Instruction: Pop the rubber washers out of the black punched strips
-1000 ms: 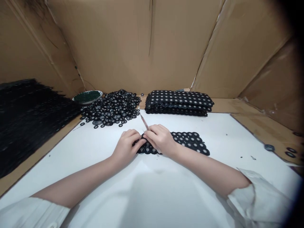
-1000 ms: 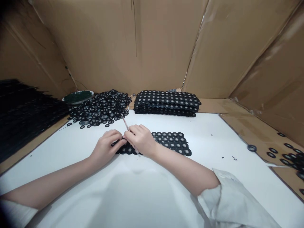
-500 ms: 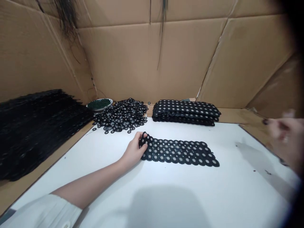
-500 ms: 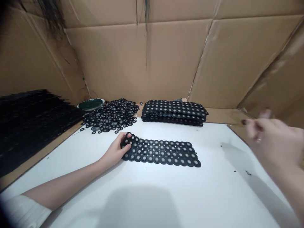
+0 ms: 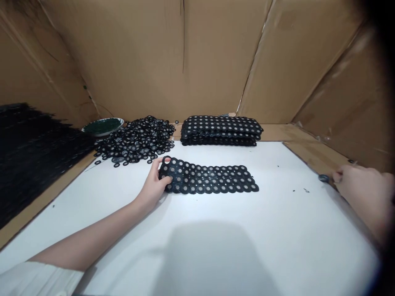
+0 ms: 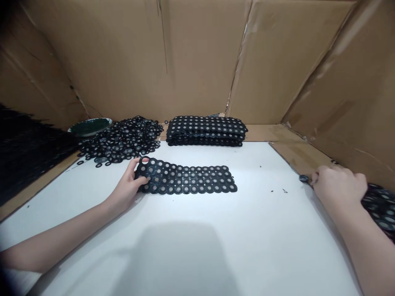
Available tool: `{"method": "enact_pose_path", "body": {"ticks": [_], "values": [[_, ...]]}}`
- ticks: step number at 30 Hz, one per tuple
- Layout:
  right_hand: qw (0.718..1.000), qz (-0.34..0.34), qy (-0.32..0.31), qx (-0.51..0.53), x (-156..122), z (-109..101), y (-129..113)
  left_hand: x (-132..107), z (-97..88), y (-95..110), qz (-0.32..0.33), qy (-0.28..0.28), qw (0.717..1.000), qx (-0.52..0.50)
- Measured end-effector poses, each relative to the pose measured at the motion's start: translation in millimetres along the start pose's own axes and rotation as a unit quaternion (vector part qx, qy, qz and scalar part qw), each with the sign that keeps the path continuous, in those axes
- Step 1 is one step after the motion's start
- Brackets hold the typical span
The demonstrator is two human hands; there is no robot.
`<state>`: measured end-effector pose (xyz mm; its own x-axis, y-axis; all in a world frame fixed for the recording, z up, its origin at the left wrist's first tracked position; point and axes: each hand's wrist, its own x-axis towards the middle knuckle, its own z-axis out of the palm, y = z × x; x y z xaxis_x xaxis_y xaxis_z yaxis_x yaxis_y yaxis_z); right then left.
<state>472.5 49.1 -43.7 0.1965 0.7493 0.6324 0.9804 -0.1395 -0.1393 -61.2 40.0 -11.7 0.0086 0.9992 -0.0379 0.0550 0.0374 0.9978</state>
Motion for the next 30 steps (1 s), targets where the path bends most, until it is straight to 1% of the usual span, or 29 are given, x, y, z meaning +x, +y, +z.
{"method": "enact_pose_path", "body": {"ticks": [2,3,5,6,8,10,12,13,14,15,16,17,18,20,22,24,27,28,30], "values": [[0.994,0.043,-0.044,-0.089,0.6,-5.0,-8.4,-0.2,-0.4,-0.1,0.002,-0.005,1.0,-0.004],[0.99,0.056,-0.039,-0.121,2.3,-9.0,-17.2,-0.2,-0.6,-0.1,0.007,-0.01,1.0,-0.007],[0.99,0.036,-0.004,-0.136,8.1,-18.8,-42.5,-0.1,-0.4,0.3,0.015,-0.022,0.999,-0.019],[0.99,0.024,0.034,-0.137,11.2,-24.3,-58.5,-0.2,-0.1,0.8,0.017,-0.026,0.999,-0.027],[0.992,-0.076,0.049,-0.086,15.7,-36.3,-96.7,-0.4,0.8,2.0,0.014,-0.033,0.998,-0.043],[0.985,-0.138,0.098,-0.01,15.2,-48.3,-141.7,-0.3,1.9,2.8,0.008,-0.032,0.998,-0.058],[0.972,-0.179,0.105,0.109,9.1,-58.5,-190.2,0.4,2.6,2.5,0.002,-0.017,0.997,-0.071],[0.96,-0.173,0.1,0.194,4.2,-62.2,-214.3,0.9,2.6,2.0,0.0,-0.008,0.997,-0.075],[0.943,-0.161,0.068,0.284,-1.4,-64.8,-237.3,1.5,2.3,1.2,-0.001,-0.001,0.997,-0.075],[0.911,-0.154,0.011,0.381,-7.6,-66.1,-258.6,2.2,1.7,0.2,-0.003,0.001,0.997,-0.071],[0.872,-0.159,-0.045,0.461,-14.1,-66.1,-277.8,2.9,1.0,-1.0,-0.006,-0.004,0.998,-0.066],[0.836,-0.162,-0.101,0.515,-20.8,-65.0,-294.5,3.6,0.1,-2.2,-0.01,-0.013,0.998,-0.059],[0.806,-0.161,-0.148,0.55,-27.5,-62.7,-308.6,4.3,-0.7,-3.5,-0.014,-0.021,0.998,-0.053],[0.755,-0.154,-0.237,0.591,-40.5,-54.8,-329.3,5.5,-1.9,-5.9,-0.013,-0.026,0.998,-0.048],[0.711,-0.124,-0.295,0.626,-52.1,-43.4,-341.1,6.3,-2.0,-7.8,0.003,-0.021,0.999,-0.04],[0.682,-0.079,-0.327,0.649,-61.5,-30.0,-346.6,6.6,-1.4,-9.0,0.024,-0.019,0.999,-0.018],[0.654,-0.032,-0.367,0.661,-70.7,-12.0,-348.4,6.1,-0.2,-9.5,0.043,-0.014,0.999,0.027],[0.65,-0.024,-0.379,0.658,-72.4,-7.8,-348.3,5.8,0.1,-9.4,0.043,-0.013,0.998,0.04],[0.656,-0.013,-0.393,0.644,-74.4,-2.9,-348.3,5.0,0.8,-8.9,0.037,-0.014,0.998,0.056]]}}
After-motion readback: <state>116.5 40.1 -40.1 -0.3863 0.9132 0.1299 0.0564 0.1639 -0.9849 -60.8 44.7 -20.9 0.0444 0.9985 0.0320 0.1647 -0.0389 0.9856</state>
